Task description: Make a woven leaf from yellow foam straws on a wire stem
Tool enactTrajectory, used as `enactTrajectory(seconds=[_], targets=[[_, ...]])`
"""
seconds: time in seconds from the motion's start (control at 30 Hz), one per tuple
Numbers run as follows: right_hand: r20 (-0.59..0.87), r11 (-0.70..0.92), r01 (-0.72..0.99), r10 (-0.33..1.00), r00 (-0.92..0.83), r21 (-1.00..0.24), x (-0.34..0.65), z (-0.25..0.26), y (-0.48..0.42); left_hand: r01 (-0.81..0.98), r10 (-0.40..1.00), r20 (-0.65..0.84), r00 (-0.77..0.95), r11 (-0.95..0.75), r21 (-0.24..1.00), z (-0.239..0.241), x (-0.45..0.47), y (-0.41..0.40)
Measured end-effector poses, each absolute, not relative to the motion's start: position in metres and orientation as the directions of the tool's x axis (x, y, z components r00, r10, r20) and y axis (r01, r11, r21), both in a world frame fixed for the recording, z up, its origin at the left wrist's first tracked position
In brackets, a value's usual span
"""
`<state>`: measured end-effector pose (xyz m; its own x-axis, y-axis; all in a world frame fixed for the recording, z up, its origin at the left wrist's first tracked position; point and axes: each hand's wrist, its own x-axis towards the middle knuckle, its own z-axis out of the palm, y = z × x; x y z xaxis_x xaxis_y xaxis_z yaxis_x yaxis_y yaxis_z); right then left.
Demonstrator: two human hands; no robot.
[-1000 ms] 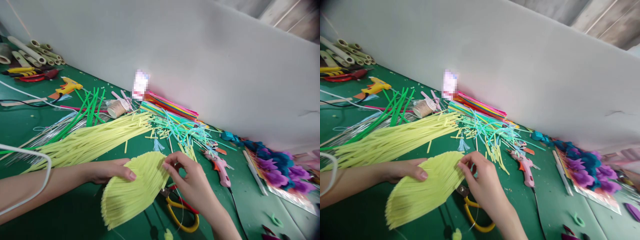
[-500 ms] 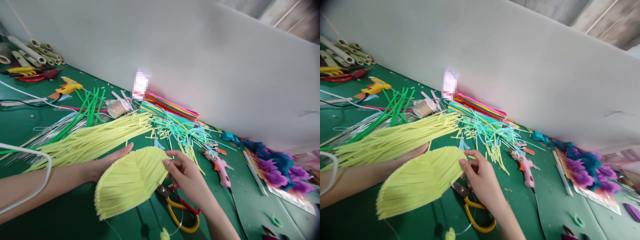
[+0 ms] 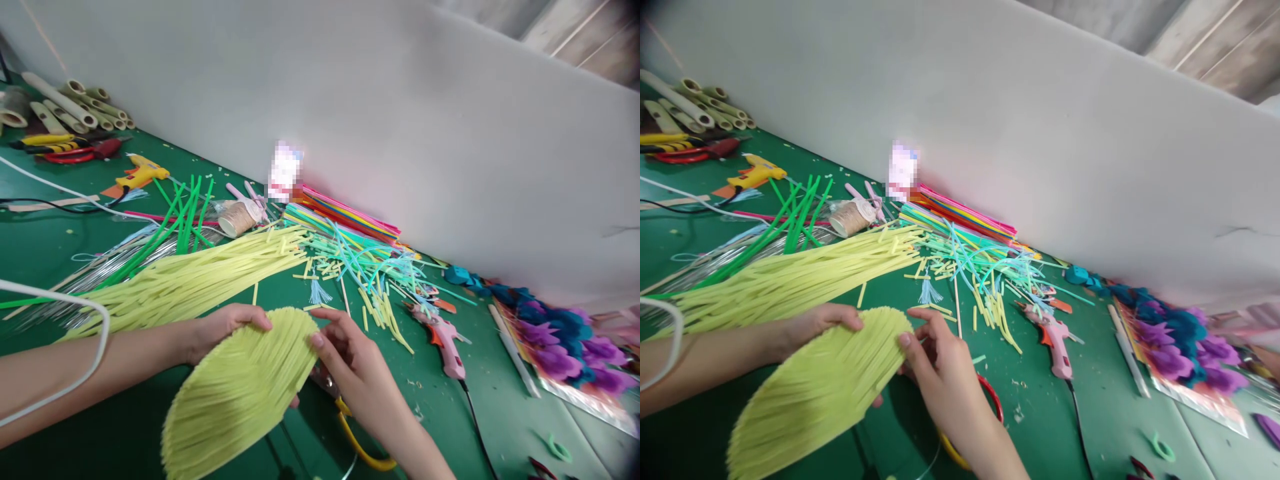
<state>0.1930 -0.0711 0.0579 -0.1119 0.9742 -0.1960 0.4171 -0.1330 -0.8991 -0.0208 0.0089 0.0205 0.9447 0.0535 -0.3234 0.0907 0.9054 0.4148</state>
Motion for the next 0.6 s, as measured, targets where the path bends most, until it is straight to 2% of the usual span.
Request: enactTrajectory(seconds=[0.07, 0.13, 0.2, 0.27, 0.33, 0.4, 0.5, 0.6], targets=[[-0.195, -0.092, 0.622, 0.976, -0.1, -0.778, 0.206, 0.065, -0.074, 0.015, 0.116, -0.294, 0.949, 0.913, 0.409, 0.021, -0.019, 0.009], [-0.225, -0.059, 0.813, 0.97, -0.09, -0.579, 0.222, 0.067, -0.081, -0.08, 0.212, -0.251, 0.944, 0.889, 0.451, 0.021, -0.018, 0.009], [-0.273, -0.061, 0.907, 0.96, -0.061, -0.416, 0.238, 0.062, -0.09, -0.104, 0.263, -0.225, 0.938, 0.835, 0.54, 0.021, -0.017, 0.008], [-0.279, -0.047, 0.952, 0.959, -0.041, -0.303, 0.248, 0.053, -0.1, -0.028, 0.241, -0.24, 0.94, 0.759, 0.65, 0.02, -0.018, 0.007], [-0.248, -0.027, 0.961, 0.968, -0.044, -0.275, 0.252, 0.043, -0.109, 0.055, 0.225, -0.272, 0.936, 0.669, 0.741, 0.02, -0.021, 0.006], [-0.184, -0.031, 0.962, 0.983, -0.02, -0.273, 0.254, 0.036, -0.117, 0.085, 0.272, -0.277, 0.922, 0.555, 0.827, 0.02, -0.023, 0.007], [-0.22, -0.016, 0.941, 0.973, -0.062, -0.337, 0.258, 0.033, -0.124, 0.117, 0.448, -0.205, 0.87, 0.217, 0.969, 0.024, -0.025, 0.014], [-0.299, 0.011, 0.924, 0.945, -0.135, -0.381, 0.264, 0.033, -0.125, 0.202, 0.573, -0.101, 0.813, -0.114, 0.973, 0.029, -0.026, 0.023]])
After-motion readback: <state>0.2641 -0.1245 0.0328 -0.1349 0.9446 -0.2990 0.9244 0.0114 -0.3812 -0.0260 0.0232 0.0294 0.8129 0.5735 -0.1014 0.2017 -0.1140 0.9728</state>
